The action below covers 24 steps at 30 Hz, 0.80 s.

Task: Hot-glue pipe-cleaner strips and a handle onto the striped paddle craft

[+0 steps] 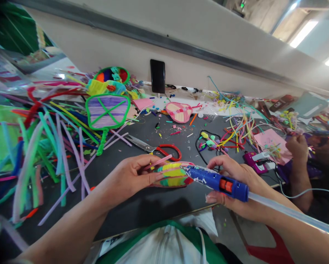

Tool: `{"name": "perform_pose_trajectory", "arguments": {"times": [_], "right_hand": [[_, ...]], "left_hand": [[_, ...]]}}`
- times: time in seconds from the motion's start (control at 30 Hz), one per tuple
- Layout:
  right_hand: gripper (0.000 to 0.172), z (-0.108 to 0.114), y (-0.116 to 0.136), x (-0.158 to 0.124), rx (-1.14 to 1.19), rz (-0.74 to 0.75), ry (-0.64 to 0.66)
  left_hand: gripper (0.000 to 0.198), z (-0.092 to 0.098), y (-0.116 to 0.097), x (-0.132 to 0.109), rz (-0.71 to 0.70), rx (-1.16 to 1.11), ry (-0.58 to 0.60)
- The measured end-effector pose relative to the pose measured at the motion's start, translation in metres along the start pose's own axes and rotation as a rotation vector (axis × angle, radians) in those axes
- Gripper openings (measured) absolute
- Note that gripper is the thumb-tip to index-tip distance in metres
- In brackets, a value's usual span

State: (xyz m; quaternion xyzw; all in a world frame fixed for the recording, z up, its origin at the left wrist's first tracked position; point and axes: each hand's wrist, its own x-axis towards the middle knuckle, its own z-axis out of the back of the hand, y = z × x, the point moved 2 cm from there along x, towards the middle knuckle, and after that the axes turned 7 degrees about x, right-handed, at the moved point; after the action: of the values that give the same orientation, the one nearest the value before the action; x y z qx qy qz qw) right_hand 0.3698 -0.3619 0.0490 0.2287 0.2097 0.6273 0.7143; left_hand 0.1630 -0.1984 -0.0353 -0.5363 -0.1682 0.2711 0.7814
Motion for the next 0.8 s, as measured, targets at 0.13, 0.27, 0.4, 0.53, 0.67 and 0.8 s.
{"name": "perform_pose_trajectory", "arguments": {"times": [0.13, 0.27, 0.4, 0.53, 0.67, 0.8], "right_hand": [[0.038, -0.0018, 0.0019, 0.0023, -0.001, 0.002, 0.016], [0.037, -0.0001, 0.0025, 0.0026, 0.017, -0.004, 0.007], [0.037, 0.006, 0.0018, 0.001, 0.023, -0.016, 0.055], [0.036, 0.0069, 0.0013, 0.0019, -0.02, 0.003, 0.041], [0.035, 0.0015, 0.0008, 0.0039, 0.039, -0.021, -0.026], [0.037, 0.0002, -0.0001, 0.0011, 0.08, -0.051, -0.014]], "left_hand": [[0.025, 0.0007, -0.0015, 0.0006, -0.005, -0.005, -0.002], [0.023, 0.0019, -0.0032, 0.0006, -0.006, -0.021, -0.002], [0.022, 0.002, -0.0043, 0.0001, 0.002, -0.028, -0.004], [0.023, 0.0015, -0.0035, 0.0, 0.004, -0.036, -0.001], [0.025, 0.0014, -0.0024, 0.0002, 0.003, -0.049, 0.005], [0.026, 0.0014, -0.002, 0.0003, 0.012, -0.072, 0.009]]}}
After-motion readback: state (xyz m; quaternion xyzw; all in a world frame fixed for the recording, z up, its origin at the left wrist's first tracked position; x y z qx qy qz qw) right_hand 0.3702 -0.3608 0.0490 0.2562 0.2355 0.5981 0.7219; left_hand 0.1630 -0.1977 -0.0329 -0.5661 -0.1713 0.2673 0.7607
